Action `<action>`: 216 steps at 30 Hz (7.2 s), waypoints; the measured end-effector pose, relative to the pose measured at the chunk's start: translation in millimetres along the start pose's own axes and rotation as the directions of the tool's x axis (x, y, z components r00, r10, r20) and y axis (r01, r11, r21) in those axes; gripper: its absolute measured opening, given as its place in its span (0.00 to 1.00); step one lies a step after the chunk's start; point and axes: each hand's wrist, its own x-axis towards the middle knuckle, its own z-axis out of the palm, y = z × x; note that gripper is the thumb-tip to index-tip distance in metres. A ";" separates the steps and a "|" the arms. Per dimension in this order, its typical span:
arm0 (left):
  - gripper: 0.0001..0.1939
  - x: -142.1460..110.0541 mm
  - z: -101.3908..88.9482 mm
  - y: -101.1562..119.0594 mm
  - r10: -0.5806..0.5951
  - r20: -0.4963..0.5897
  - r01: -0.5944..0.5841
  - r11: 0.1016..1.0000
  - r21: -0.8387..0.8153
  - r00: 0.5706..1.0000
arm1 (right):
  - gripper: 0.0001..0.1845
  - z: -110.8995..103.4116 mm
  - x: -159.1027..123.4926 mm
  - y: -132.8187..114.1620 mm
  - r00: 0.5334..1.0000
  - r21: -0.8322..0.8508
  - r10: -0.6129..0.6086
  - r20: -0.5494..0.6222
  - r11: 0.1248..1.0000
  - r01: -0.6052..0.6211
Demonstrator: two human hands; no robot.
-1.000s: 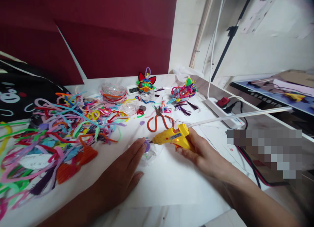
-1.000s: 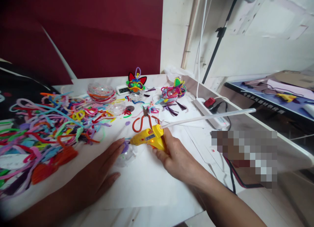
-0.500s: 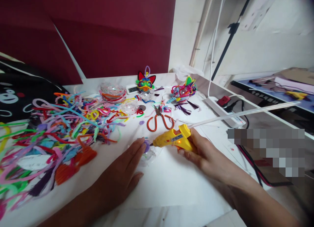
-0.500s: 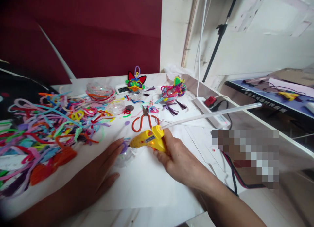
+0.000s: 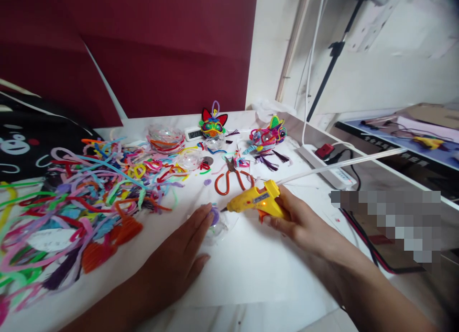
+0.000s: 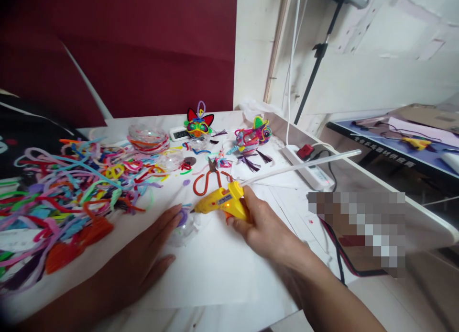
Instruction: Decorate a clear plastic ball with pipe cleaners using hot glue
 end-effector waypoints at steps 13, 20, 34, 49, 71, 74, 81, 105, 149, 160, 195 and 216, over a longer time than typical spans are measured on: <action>0.38 2.5 1.5 -1.3 0.026 -0.033 -0.028 0.998 -0.061 0.999 | 0.23 22.5 44.0 21.8 0.960 0.223 0.237 -0.152 0.954 -0.200; 0.38 4.7 -2.1 -1.8 0.100 -0.078 -0.104 0.993 -0.059 0.992 | 0.20 30.4 41.9 15.7 0.912 -0.374 -0.114 -0.394 0.926 -0.046; 0.38 4.1 0.2 -1.7 0.132 -0.110 -0.134 0.991 -0.008 0.985 | 0.20 66.9 39.4 -15.6 0.965 -0.329 -0.235 0.120 0.907 0.262; 0.37 2.4 5.6 -2.0 0.090 -0.117 -0.094 0.995 -0.032 0.989 | 0.13 78.0 28.9 -9.3 0.923 -0.407 -0.383 0.033 0.839 0.362; 0.46 9.8 -16.6 4.6 0.165 -0.122 -0.124 0.949 0.291 0.979 | 0.10 99.3 17.0 -10.2 0.838 -0.792 -0.537 0.092 0.471 0.389; 0.46 10.8 -18.4 5.7 0.197 -0.136 -0.142 0.931 0.337 0.971 | 0.10 101.2 16.3 -8.4 0.830 -0.791 -0.553 0.069 0.476 0.383; 0.43 6.1 -11.1 4.2 0.149 -0.162 -0.101 0.957 0.273 0.976 | 0.16 102.9 13.0 -9.7 0.831 -0.772 -0.555 0.041 0.510 0.379; 0.18 26.0 -15.4 5.6 0.160 -0.293 -0.075 0.957 0.282 0.942 | 0.14 102.8 12.9 -9.1 0.814 -0.853 -0.572 0.101 0.371 0.367; 0.33 20.1 16.6 13.4 -0.013 -0.181 0.049 0.979 0.200 0.983 | 0.26 111.4 8.5 -6.9 0.829 -0.885 -0.548 0.107 0.327 0.331; 0.31 22.8 12.8 15.3 -0.029 -0.161 0.053 0.987 0.151 0.987 | 0.24 91.6 7.5 -13.1 0.832 -0.814 -0.550 0.077 0.447 0.372; 0.23 27.3 2.2 9.8 -0.026 -0.208 0.047 0.995 0.094 0.978 | 0.17 94.2 11.2 -7.8 0.858 -0.778 -0.504 0.099 0.499 0.383; 0.16 37.3 -3.2 0.5 -0.175 -0.218 0.138 0.975 -0.174 0.960 | 0.28 90.9 7.9 -16.6 0.915 -0.682 -0.386 0.120 0.637 0.359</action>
